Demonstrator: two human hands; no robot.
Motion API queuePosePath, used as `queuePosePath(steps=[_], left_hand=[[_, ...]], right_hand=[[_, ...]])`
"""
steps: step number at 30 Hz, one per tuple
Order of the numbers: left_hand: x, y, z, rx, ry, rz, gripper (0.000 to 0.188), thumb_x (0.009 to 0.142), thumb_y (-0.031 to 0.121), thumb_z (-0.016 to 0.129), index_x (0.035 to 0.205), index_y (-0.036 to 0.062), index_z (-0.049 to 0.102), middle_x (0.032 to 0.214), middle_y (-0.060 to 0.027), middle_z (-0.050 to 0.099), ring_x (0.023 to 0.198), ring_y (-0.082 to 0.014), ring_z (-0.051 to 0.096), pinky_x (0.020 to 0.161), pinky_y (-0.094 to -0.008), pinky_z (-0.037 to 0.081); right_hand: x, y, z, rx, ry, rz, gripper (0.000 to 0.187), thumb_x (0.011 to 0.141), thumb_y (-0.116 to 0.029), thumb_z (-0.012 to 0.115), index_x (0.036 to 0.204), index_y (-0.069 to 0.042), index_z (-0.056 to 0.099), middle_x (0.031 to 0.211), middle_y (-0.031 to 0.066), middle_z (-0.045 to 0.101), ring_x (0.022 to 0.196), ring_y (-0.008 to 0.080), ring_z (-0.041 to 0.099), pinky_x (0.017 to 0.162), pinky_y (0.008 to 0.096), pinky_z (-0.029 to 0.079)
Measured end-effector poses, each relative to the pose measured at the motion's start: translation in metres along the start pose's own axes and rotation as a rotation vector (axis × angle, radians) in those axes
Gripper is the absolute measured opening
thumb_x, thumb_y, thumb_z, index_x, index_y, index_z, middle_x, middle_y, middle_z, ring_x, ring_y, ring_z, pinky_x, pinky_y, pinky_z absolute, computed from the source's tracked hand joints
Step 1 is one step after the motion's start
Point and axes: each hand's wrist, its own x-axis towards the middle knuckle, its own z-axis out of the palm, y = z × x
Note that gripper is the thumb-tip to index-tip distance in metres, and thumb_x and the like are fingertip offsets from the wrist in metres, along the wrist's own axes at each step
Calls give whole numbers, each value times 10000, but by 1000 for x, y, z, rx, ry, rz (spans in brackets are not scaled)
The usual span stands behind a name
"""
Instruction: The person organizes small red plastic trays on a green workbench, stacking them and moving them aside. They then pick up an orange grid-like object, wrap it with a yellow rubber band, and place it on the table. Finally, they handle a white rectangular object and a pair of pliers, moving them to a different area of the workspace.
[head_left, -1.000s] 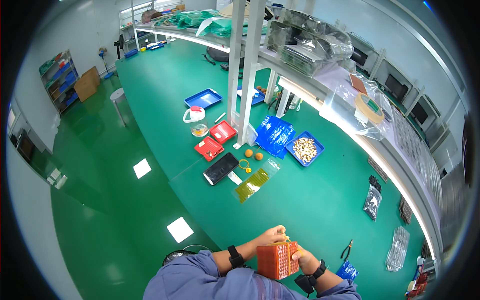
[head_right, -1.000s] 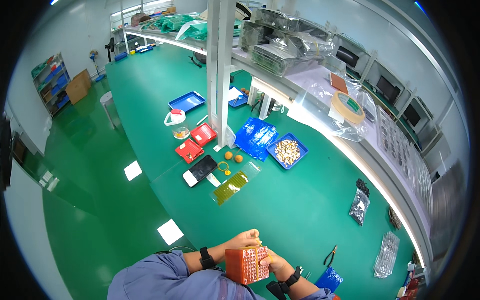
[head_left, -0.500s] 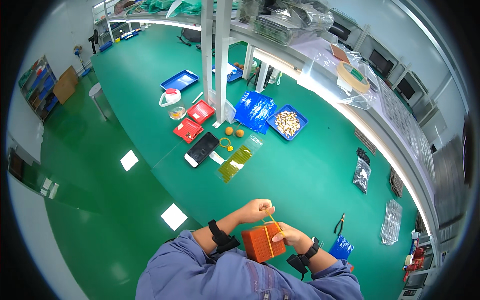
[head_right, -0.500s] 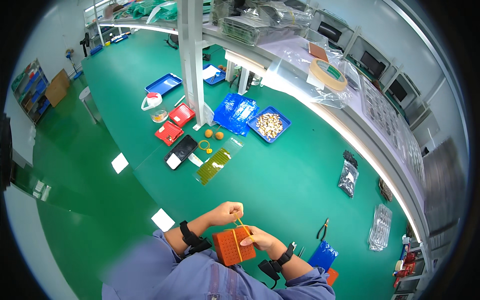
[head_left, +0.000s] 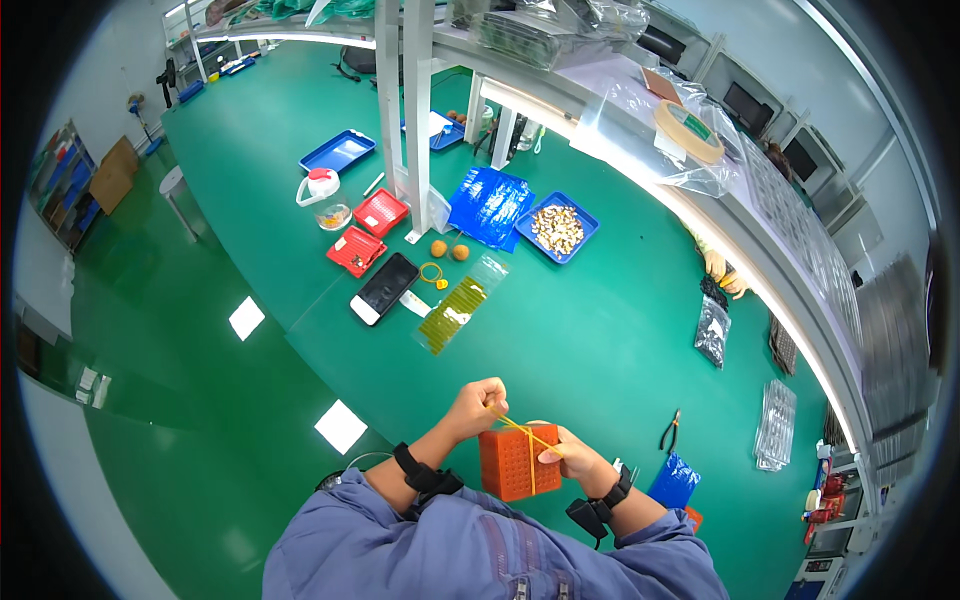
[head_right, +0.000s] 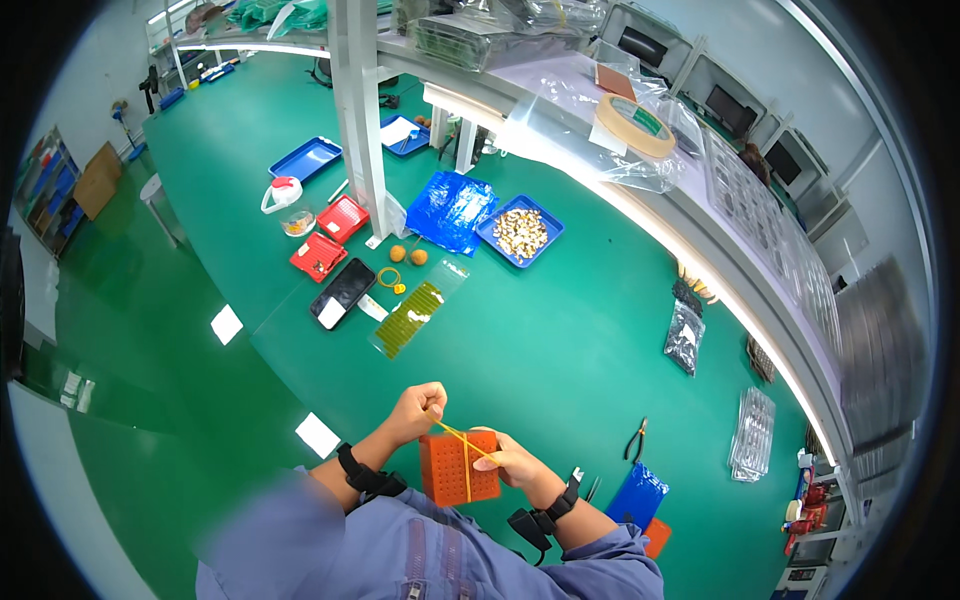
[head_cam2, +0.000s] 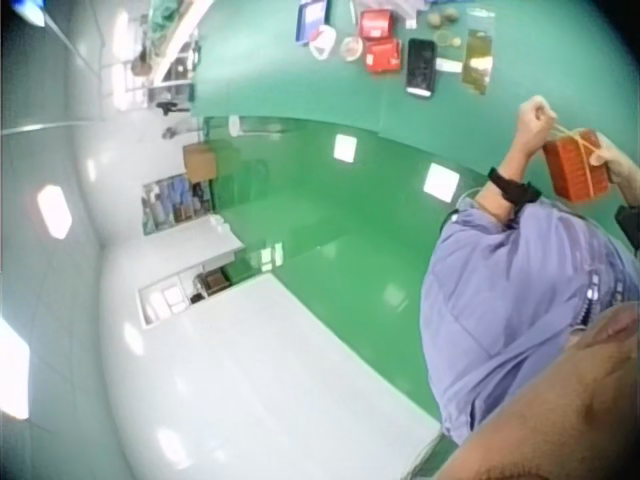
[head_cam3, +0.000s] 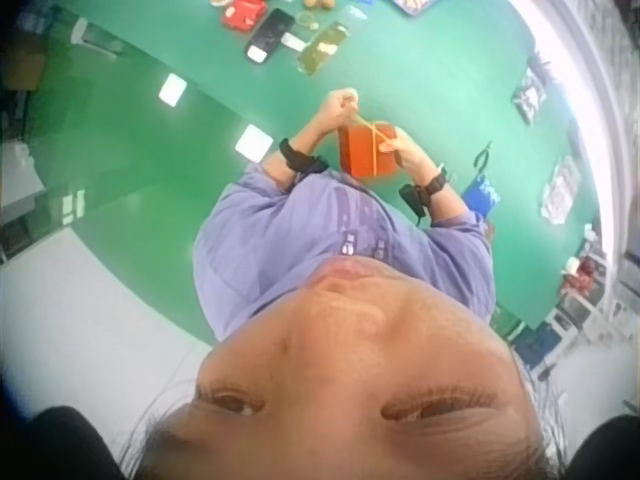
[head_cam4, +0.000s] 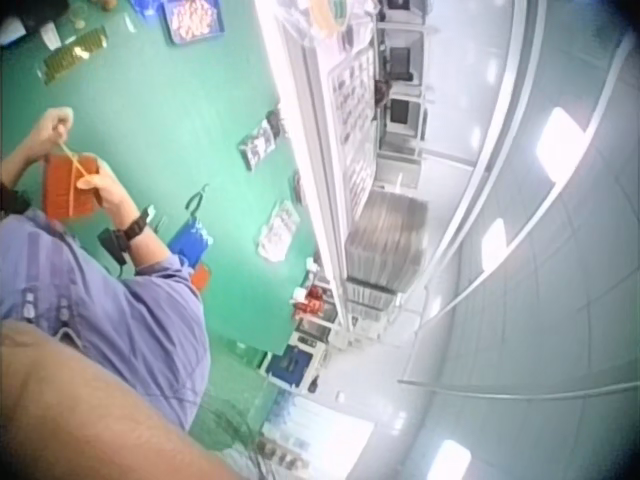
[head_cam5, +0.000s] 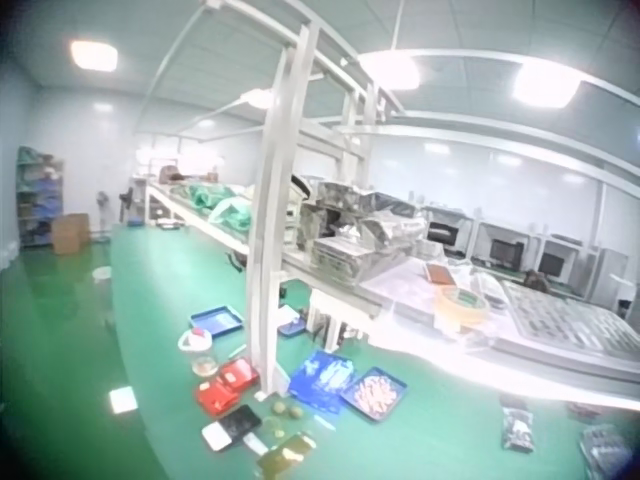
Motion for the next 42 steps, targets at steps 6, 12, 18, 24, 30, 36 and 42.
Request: queuePosePath(steps=[6, 12, 18, 24, 30, 36, 42], left_hand=[[-11, -4, -4, 3, 175, 33, 438, 795, 469, 597, 671, 79, 439, 548, 77, 319, 500, -15, 287, 441, -196, 228], [-13, -7, 12, 138, 149, -73, 229, 856, 254, 581, 777, 66, 477, 542, 85, 362, 501, -5, 314, 457, -189, 251], [-13, -17, -9, -346, 29, -388, 196, 868, 219, 566, 965, 67, 490, 925, -27, 506, 872, -103, 500, 735, -294, 464], [-16, -4, -27, -330, -115, -433, 649, 853, 313, 573, 1357, 96, 226, 1325, -129, 317, 1195, -239, 378, 905, -390, 413], [0, -3, 10, -343, -46, -277, 715, 819, 213, 624, 1360, 11, 204, 1230, -180, 410, 1132, -233, 440, 907, -347, 410], [-5, -13, -6, -369, 96, -321, 701, 806, 169, 630, 1349, -17, 228, 1174, -170, 464, 1077, -217, 486, 914, -331, 407], [0, -16, -21, -453, 159, -306, 655, 849, 213, 583, 1354, -1, 225, 1205, -151, 450, 1092, -206, 474, 908, -334, 409]], right_hand=[[-2, 2, -6, 153, 144, -67, 604, 670, -234, 658, 1176, 24, 455, 1093, 111, 557, 986, 206, 561, 867, 346, 447], [1, 4, -10, 157, 297, -123, 537, 713, -221, 640, 1161, 19, 464, 1080, 118, 562, 952, 204, 579, 820, 338, 479], [-9, 1, -34, 116, 344, -194, 553, 716, -215, 643, 1182, 9, 447, 1093, 107, 556, 961, 200, 577, 835, 337, 475], [-6, -16, -32, 96, 390, -244, 600, 740, -197, 641, 1244, 0, 384, 1146, 106, 525, 1012, 198, 554, 839, 340, 477], [24, -20, -21, 27, 338, -209, 564, 780, -193, 622, 1239, 15, 369, 1152, 122, 511, 1009, 200, 549, 846, 341, 472], [49, -19, -18, -20, 281, -81, 629, 782, -258, 655, 1256, 15, 344, 1195, 128, 481, 1082, 203, 503, 902, 367, 429], [81, -26, -19, -48, 256, -56, 600, 774, -232, 667, 1240, 8, 374, 1158, 108, 515, 1046, 191, 532, 869, 343, 452]])
